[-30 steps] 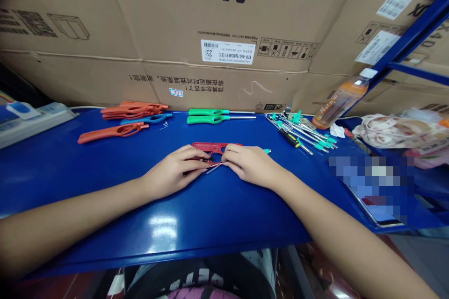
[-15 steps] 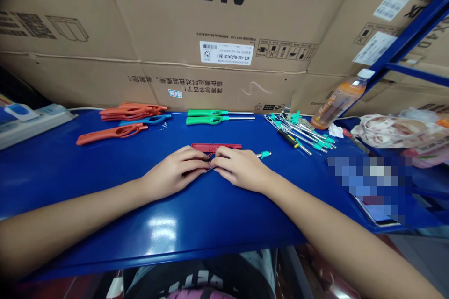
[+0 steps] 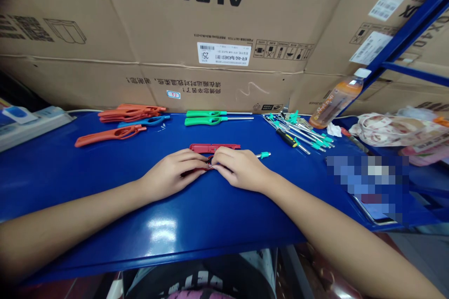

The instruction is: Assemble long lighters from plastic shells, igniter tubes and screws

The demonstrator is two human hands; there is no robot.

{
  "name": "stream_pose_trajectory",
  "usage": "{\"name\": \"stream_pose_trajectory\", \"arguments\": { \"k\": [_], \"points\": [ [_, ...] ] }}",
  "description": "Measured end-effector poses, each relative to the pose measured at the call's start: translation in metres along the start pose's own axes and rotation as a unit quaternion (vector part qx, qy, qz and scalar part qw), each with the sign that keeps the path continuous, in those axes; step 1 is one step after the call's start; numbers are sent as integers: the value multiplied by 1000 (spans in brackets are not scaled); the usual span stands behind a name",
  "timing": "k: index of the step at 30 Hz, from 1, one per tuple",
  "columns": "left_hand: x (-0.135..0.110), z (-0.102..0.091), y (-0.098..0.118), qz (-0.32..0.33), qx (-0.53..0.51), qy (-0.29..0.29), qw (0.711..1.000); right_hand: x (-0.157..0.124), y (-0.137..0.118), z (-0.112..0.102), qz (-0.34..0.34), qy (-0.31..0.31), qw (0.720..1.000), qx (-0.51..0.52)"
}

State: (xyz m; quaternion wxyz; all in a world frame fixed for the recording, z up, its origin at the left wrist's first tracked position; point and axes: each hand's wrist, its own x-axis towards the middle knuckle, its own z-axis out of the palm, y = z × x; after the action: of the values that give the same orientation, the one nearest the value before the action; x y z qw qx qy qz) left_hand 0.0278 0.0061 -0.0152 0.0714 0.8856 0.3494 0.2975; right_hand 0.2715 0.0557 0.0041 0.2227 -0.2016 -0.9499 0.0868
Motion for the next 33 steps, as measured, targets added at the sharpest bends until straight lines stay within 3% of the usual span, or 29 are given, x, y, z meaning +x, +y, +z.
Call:
{"name": "stream_pose_trajectory", "arguments": {
  "k": [5, 8, 19, 33],
  "points": [
    [-2, 1, -1, 0, 3, 10, 1000, 0, 3, -1, 134, 11, 980, 144],
    [-2, 1, -1, 3, 4, 18, 1000, 1, 6, 1, 162, 30, 969, 186],
    [-1, 1, -2, 32, 4, 33, 999, -3, 15, -8, 63, -53, 993, 79],
    [1, 1, -1, 35, -6, 44, 998, -1, 8, -5, 81, -21, 995, 62]
  ]
}}
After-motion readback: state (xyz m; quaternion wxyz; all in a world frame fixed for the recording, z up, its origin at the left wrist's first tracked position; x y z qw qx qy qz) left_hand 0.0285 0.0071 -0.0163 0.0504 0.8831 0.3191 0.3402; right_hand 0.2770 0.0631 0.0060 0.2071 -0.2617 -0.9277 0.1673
